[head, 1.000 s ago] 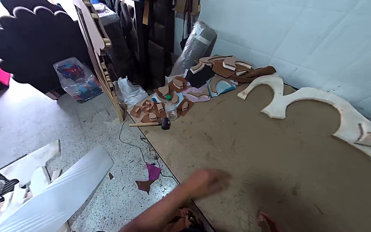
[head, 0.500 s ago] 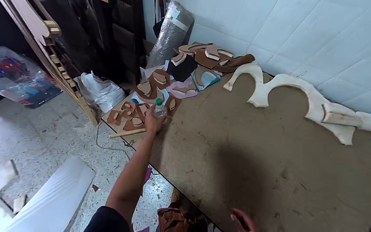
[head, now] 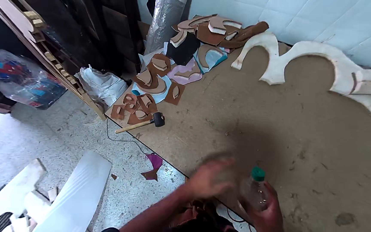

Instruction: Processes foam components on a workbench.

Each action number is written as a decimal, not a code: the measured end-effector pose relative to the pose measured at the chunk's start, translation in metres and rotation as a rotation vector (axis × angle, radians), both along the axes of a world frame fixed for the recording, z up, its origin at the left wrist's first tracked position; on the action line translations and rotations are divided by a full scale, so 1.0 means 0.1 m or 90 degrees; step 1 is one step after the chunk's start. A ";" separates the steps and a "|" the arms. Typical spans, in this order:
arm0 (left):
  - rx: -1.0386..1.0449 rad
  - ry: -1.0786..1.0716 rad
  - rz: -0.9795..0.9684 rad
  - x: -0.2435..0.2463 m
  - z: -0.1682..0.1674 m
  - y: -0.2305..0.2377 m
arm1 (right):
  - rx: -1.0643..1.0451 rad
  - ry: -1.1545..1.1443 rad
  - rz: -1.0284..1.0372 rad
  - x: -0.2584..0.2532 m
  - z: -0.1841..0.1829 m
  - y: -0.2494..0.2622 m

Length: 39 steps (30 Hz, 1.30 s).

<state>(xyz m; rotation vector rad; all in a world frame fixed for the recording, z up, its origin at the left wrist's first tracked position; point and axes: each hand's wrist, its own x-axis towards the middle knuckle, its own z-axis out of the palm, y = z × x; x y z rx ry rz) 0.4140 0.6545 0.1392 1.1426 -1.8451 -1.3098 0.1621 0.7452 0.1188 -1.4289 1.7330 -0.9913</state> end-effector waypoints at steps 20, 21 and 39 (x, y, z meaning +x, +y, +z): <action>-0.010 -0.682 0.361 2.93 -0.72 -0.66 | -0.003 -0.027 -0.212 -0.36 -0.05 1.40; -0.007 -0.685 0.349 2.81 -0.65 -0.60 | -0.003 -0.016 -0.245 -0.41 -0.05 1.60; 0.443 -0.367 -0.408 -0.74 -1.02 2.97 | 0.130 -0.195 -0.666 -0.73 -1.23 5.04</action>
